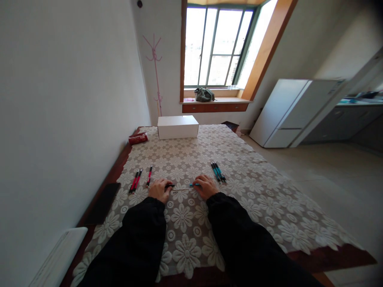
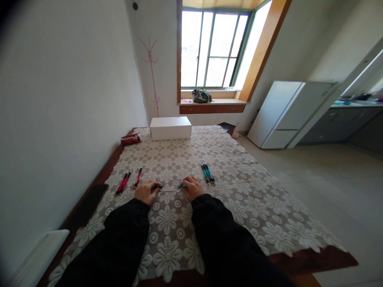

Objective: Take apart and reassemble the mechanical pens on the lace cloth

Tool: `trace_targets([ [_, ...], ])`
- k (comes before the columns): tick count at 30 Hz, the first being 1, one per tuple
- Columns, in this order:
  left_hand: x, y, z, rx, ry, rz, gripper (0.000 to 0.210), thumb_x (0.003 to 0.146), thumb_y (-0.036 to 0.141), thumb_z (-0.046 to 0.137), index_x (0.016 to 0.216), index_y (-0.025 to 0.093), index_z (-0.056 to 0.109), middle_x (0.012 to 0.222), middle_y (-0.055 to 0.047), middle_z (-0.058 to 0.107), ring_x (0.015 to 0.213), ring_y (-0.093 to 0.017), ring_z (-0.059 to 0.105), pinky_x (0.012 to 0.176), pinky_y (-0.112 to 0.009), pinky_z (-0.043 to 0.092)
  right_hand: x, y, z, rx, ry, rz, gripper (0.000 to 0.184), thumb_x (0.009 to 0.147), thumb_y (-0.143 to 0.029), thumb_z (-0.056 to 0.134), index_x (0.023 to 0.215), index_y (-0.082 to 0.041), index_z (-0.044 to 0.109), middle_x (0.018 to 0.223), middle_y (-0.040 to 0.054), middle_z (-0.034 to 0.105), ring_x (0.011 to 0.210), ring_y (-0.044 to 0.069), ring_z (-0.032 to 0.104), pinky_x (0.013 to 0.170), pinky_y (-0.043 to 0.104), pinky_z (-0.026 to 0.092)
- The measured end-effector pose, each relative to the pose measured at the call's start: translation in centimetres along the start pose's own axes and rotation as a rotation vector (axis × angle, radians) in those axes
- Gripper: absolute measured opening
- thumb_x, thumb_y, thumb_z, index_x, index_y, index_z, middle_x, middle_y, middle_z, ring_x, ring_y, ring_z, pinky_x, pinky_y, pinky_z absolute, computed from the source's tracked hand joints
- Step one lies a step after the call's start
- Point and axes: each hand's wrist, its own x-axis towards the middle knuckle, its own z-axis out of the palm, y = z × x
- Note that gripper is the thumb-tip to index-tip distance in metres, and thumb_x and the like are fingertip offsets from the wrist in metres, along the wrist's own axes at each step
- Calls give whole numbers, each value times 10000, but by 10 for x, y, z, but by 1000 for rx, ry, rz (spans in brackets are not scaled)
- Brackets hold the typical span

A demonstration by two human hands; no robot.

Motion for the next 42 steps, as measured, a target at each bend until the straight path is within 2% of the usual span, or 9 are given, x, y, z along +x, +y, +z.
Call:
trace_targets([
  [6, 0, 1, -1, -20, 30, 4, 197, 809, 239, 595, 975, 251, 701, 1028, -41, 669, 1015, -232, 577, 893, -363, 432, 0, -1, 2, 18, -10, -44, 99, 833, -226, 636, 887, -273, 704, 1072, 28, 622, 1056, 193, 518, 943, 344, 413],
  [10, 0, 3, -3, -92, 93, 90, 138, 812, 217, 579, 895, 227, 689, 991, -50, 653, 1015, -209, 569, 927, -335, 431, -1, -1, 1, 28, -3, -36, 101, 840, -222, 629, 878, -271, 708, 1105, 31, 616, 1083, 201, 507, 956, 359, 413],
  [15, -2, 4, -4, -106, -14, 229, 92, 755, 258, 654, 838, 252, 694, 1011, -34, 641, 1056, -215, 536, 956, -348, 422, 0, -1, 2, 22, -18, -36, 102, 837, -232, 636, 892, -276, 710, 1140, 31, 609, 1111, 211, 501, 970, 383, 414],
  [19, -3, 2, -2, -71, -46, 224, 109, 748, 285, 673, 848, 256, 704, 1057, -38, 632, 1100, -228, 511, 976, -368, 409, 0, -1, 3, 15, -30, -48, 106, 835, -231, 644, 902, -279, 710, 1161, 26, 604, 1115, 206, 502, 979, 375, 412],
  [30, -1, -5, 6, -83, -24, 240, 89, 742, 282, 677, 803, 232, 719, 1051, -46, 635, 1098, -241, 505, 964, -379, 415, 0, 0, 10, 33, 28, -53, 71, 826, -219, 650, 835, -263, 705, 1133, 30, 615, 1081, 218, 519, 966, 391, 422],
  [42, -2, -3, 4, -85, 88, 175, 64, 737, 196, 646, 738, 224, 703, 978, -42, 656, 1014, -234, 532, 916, -376, 436, 0, 4, 9, 61, 73, 36, 96, 819, -161, 600, 844, -232, 659, 1088, 46, 631, 1044, 211, 543, 938, 360, 431],
])
